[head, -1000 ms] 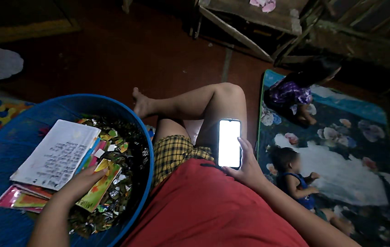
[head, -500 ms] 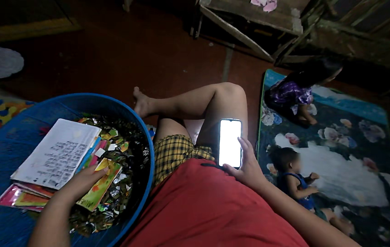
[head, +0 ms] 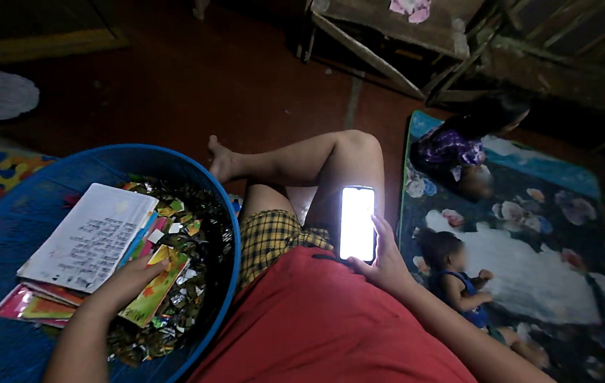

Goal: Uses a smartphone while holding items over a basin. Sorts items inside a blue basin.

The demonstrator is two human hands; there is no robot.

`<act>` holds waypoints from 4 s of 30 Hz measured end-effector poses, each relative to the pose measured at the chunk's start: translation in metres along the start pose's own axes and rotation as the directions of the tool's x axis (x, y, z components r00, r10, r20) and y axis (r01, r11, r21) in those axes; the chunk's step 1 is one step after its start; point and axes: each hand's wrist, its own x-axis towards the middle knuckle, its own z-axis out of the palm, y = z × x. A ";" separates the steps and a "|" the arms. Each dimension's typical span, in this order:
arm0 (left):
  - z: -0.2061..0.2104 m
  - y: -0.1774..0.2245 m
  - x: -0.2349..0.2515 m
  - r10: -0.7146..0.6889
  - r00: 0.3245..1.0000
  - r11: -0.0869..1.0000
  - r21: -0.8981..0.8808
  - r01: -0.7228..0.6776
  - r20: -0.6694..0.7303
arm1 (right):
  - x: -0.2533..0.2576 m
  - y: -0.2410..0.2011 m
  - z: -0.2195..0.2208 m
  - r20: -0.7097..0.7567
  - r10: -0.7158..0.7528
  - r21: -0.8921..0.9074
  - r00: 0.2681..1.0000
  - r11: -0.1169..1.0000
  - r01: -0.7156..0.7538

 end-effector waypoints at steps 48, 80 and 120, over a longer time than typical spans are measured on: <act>-0.001 0.000 -0.002 0.035 0.999 0.999 0.000 -0.035 -0.002 | 0.091 0.228 0.056 -0.342 -0.396 0.280 0.852 0.823 0.494; -0.004 -0.006 0.003 0.090 0.996 0.993 0.071 -0.090 -0.004 | 0.084 0.161 0.066 -0.519 -0.252 -0.056 0.817 0.964 0.262; -0.018 -0.025 -0.019 0.367 0.856 0.513 -0.688 -0.513 -0.364 | 0.123 -0.115 0.184 0.683 -0.496 -0.482 0.537 0.246 0.841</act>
